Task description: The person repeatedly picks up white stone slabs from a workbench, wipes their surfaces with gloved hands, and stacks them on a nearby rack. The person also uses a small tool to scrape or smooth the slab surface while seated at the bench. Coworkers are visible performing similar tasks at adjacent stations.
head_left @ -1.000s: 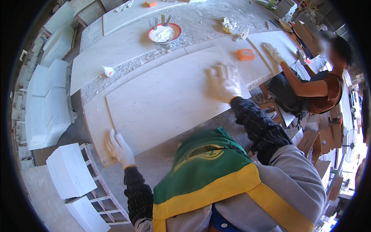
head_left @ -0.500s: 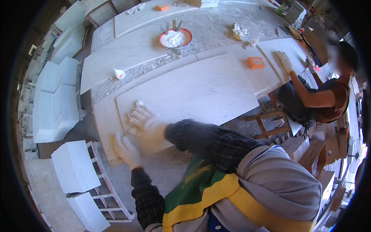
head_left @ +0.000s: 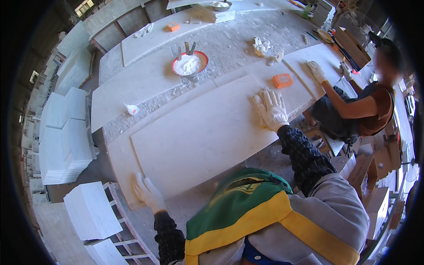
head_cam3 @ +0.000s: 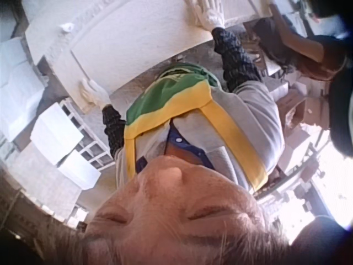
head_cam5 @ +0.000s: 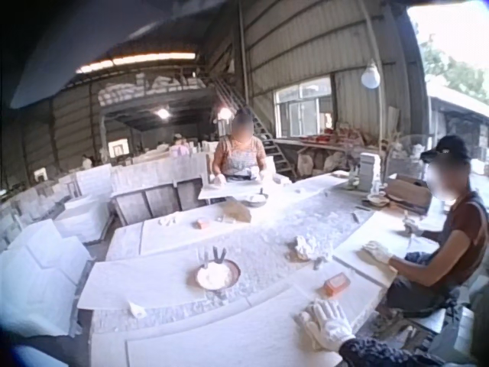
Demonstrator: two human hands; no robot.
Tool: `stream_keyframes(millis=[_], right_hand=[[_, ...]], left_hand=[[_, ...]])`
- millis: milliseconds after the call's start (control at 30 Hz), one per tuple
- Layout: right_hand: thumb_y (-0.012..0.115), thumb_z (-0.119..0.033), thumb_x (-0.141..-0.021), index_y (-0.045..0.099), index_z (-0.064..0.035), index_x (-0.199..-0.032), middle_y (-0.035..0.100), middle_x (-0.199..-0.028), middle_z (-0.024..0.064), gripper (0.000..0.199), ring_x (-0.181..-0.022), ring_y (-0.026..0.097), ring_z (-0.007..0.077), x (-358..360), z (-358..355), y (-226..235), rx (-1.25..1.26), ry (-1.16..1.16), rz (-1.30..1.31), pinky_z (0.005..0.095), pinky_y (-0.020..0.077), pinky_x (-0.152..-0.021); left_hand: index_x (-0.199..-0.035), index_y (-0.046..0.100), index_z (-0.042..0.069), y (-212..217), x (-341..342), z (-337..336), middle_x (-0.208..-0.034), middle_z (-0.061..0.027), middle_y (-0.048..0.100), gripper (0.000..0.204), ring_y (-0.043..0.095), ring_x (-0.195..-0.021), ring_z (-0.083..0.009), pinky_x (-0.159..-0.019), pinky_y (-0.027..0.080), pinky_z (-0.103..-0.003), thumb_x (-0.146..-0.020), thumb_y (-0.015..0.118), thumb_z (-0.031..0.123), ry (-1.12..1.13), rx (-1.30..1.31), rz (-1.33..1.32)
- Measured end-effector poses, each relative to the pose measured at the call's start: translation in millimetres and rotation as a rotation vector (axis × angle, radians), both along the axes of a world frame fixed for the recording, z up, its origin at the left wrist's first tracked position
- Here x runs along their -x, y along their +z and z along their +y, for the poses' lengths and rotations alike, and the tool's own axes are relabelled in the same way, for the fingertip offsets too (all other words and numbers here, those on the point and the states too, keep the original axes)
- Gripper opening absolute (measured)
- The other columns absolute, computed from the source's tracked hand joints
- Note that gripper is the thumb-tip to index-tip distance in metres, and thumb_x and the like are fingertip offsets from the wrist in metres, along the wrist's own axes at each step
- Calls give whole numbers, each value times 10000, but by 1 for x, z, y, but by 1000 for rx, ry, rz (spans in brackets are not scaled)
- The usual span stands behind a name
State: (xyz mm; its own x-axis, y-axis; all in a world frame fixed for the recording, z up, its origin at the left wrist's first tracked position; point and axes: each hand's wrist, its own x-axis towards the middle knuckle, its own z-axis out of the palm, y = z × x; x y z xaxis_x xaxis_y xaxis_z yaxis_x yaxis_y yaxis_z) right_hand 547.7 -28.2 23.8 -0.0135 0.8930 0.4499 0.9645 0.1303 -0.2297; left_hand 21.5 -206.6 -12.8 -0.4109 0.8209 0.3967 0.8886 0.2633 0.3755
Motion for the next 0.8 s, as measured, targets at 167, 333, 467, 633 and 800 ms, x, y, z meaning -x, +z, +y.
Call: stream_keyframes(millis=[167, 333, 467, 633, 800], right_hand=[[622, -309, -935, 616, -190, -1273, 604, -1257, 114, 358, -1196, 556, 349, 3, 52, -7, -78, 157, -286, 508, 440, -1016], [613, -226, -916, 580, -135, -1364, 561, -1380, 180, 459, -1241, 539, 414, 10, 106, -16, -47, 245, -343, 558, 437, -1011], [594, -197, -943, 413, -191, -1567, 386, -1599, 207, 651, -1439, 384, 438, 1, 120, -26, 112, 268, -486, 621, 251, -1216], [611, -213, -912, 486, -146, -1478, 451, -1544, 184, 583, -1436, 388, 437, 106, 93, -7, 171, 461, -357, 645, 203, -1229], [576, -334, -986, 524, -100, -1428, 543, -1446, 176, 502, -1406, 431, 420, 253, 56, 12, -44, 692, -192, 594, 193, -1253]], left_hand=[[-1420, 559, -12, -8, -6, 3, -1387, -240, 580, 438, 516, -1320, -403, -1140, 376, -502, -1045, 564, 213, 48, -10, -216], [-1356, 607, 54, -13, -15, 0, -1332, -200, 616, 423, 515, -1306, -409, -1145, 374, -533, -994, 641, 270, 107, -89, 15], [-1357, 612, 75, -8, -21, 2, -1386, -219, 590, 445, 497, -1315, -435, -1138, 362, -549, -969, 646, 290, 139, -84, 5], [-1388, 610, 124, -6, -25, 3, -1415, -202, 584, 461, 465, -1349, -434, -1164, 320, -556, -989, 608, 355, 195, -49, -41], [-1407, 602, 136, -8, -22, 3, -1426, -200, 580, 483, 466, -1351, -438, -1155, 329, -563, -984, 611, 367, 199, -70, -32]])
